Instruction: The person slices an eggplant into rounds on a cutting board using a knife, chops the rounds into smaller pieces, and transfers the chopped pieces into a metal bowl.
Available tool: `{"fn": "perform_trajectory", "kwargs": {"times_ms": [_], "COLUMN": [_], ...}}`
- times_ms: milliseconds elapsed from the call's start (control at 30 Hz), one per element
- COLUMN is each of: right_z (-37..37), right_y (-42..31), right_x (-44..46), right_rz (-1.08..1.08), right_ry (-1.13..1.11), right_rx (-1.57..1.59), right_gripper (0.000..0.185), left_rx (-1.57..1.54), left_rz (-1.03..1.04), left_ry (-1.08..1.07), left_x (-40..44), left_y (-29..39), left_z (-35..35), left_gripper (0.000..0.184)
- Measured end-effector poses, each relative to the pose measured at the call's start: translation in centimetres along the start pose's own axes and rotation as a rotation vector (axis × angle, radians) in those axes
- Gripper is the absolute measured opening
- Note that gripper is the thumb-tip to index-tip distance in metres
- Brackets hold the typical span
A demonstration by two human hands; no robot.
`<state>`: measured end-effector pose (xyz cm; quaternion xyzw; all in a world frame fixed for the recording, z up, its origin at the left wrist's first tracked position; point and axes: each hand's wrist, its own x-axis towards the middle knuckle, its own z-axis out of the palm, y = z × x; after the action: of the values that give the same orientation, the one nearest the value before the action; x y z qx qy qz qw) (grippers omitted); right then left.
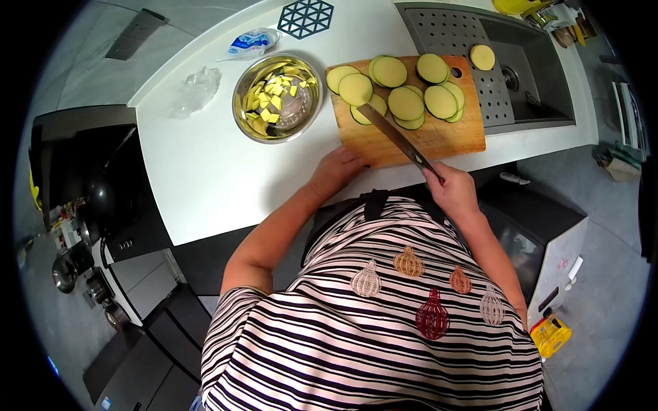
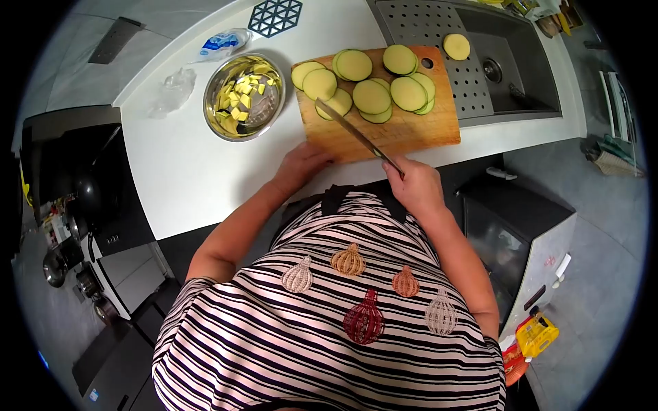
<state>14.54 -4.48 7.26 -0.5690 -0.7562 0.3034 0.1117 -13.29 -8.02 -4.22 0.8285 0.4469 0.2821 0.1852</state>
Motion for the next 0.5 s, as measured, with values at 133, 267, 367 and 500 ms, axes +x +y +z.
{"fn": "perform_trajectory", "kwargs": {"times_ms": [133, 267, 367, 500], "right_z": [0.0, 0.5, 1.0, 0.4], "right_y": [-0.7, -1.1, -1.3, -3.1], "right_x": [0.0, 0.3, 0.8, 2.7], "right_rz": [-0.060, -0.106, -0.257, -0.451], "right_ry": [0.058, 0.083, 0.187, 0.243], "right_rx": [-0.056, -0.007, -0.072, -0.330], "right_gripper": [0.017, 0.017, 0.021, 0.031], "left_rx": [-0.007, 0.287, 0.608, -0.183], "left_rz": [-0.310, -0.581, -0.562, -0.635], "left_ry": [0.471, 0.576, 0.519, 0.467], "left_x": [1.3, 2.1, 0.7, 3.1], "left_y": [-0.9, -5.3, -7.6, -1.5], "left_z": [-4.7, -9.6, -10.3, -12.5], "left_gripper": [0.015, 0.025, 0.032, 0.037]}}
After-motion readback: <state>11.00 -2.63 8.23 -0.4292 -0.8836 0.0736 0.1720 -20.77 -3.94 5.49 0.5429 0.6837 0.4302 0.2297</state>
